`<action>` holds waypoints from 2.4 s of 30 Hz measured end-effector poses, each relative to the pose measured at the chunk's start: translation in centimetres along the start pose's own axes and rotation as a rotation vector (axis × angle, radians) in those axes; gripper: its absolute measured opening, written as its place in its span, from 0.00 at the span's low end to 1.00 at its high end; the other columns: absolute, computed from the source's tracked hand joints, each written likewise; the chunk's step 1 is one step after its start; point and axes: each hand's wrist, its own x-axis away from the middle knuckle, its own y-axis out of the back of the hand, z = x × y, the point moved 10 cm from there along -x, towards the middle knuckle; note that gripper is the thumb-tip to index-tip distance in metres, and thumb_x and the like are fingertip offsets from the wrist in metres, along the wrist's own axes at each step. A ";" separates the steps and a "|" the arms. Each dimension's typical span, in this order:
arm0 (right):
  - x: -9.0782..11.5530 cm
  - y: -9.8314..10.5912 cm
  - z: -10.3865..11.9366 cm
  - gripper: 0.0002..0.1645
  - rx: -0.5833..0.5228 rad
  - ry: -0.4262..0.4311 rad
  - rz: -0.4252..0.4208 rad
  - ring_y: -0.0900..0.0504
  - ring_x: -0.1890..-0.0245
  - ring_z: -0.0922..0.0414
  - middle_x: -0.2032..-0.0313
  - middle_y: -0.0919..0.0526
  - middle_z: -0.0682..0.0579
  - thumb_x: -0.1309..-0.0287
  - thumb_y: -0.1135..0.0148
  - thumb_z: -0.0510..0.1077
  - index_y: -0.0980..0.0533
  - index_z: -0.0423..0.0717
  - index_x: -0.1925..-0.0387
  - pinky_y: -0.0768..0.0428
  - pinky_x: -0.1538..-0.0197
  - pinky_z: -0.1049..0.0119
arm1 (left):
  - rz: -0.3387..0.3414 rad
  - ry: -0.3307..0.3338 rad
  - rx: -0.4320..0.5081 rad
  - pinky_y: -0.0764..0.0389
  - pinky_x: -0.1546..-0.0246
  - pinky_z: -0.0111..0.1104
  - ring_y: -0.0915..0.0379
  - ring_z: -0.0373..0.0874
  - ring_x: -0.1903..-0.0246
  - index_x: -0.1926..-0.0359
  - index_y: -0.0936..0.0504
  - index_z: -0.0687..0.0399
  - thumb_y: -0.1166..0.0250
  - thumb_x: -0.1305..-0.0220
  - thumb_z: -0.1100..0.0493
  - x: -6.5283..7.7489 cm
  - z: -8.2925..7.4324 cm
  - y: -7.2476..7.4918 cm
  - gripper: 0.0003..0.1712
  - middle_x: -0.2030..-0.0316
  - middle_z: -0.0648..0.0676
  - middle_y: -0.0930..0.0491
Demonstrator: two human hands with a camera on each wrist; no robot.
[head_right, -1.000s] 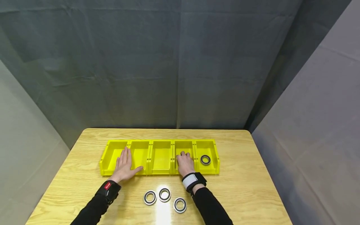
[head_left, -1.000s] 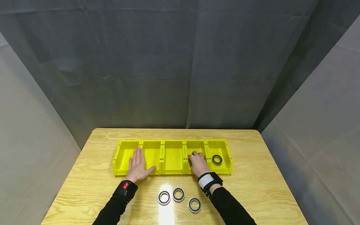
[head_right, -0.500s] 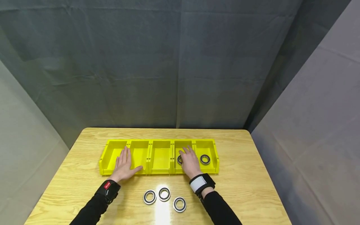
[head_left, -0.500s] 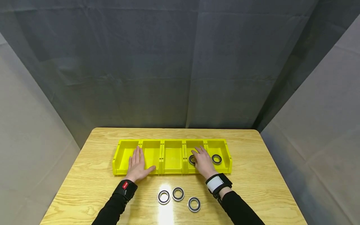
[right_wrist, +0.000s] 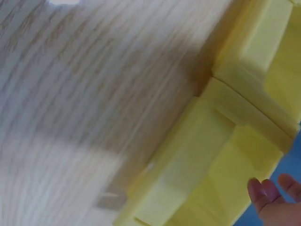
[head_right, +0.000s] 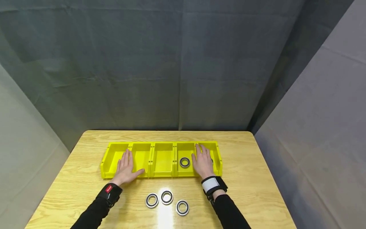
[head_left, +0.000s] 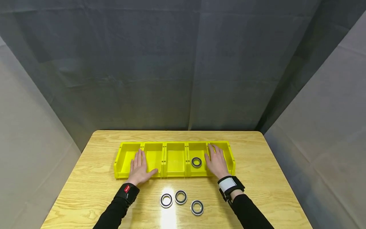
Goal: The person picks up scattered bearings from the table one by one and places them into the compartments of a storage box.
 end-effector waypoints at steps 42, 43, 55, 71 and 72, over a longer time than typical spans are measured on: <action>0.1 -4.1 -0.7 0.33 0.122 -0.045 0.024 0.24 0.53 0.36 0.43 0.27 0.30 0.23 0.52 0.47 0.42 0.35 0.25 0.20 0.59 0.47 | 0.169 -1.048 -0.341 0.26 0.33 0.39 0.31 0.45 0.34 0.32 0.28 0.33 0.44 0.31 0.33 12.3 -17.7 -13.9 0.30 0.33 0.50 0.28; 0.2 -4.1 -0.7 0.33 0.125 -0.044 0.025 0.24 0.54 0.36 0.43 0.27 0.30 0.24 0.52 0.47 0.42 0.35 0.26 0.20 0.60 0.47 | 0.183 -1.059 -0.358 0.26 0.33 0.38 0.31 0.45 0.33 0.32 0.29 0.32 0.45 0.30 0.32 12.4 -17.7 -14.2 0.30 0.32 0.51 0.28; 0.0 -4.3 -0.7 0.33 0.127 -0.043 0.024 0.24 0.54 0.37 0.43 0.26 0.30 0.24 0.51 0.47 0.42 0.36 0.25 0.20 0.59 0.48 | 0.219 -1.130 -0.534 0.22 0.41 0.29 0.29 0.43 0.35 0.34 0.26 0.29 0.42 0.28 0.40 13.1 -18.3 -15.8 0.24 0.30 0.52 0.29; -0.1 -4.3 -1.0 0.34 0.097 -0.048 0.016 0.24 0.52 0.35 0.42 0.27 0.30 0.24 0.51 0.46 0.43 0.36 0.24 0.20 0.58 0.46 | 0.113 -1.101 -0.561 0.23 0.65 0.20 0.26 0.37 0.50 0.44 0.19 0.26 0.41 0.28 0.47 12.5 -18.9 -14.8 0.14 0.42 0.45 0.21; -0.2 -4.4 -1.0 0.34 0.097 -0.050 0.019 0.24 0.52 0.35 0.42 0.27 0.30 0.24 0.51 0.46 0.44 0.37 0.24 0.21 0.58 0.46 | 0.104 -1.103 -0.553 0.24 0.66 0.20 0.26 0.37 0.50 0.44 0.19 0.26 0.40 0.28 0.47 12.4 -18.8 -14.6 0.14 0.43 0.45 0.21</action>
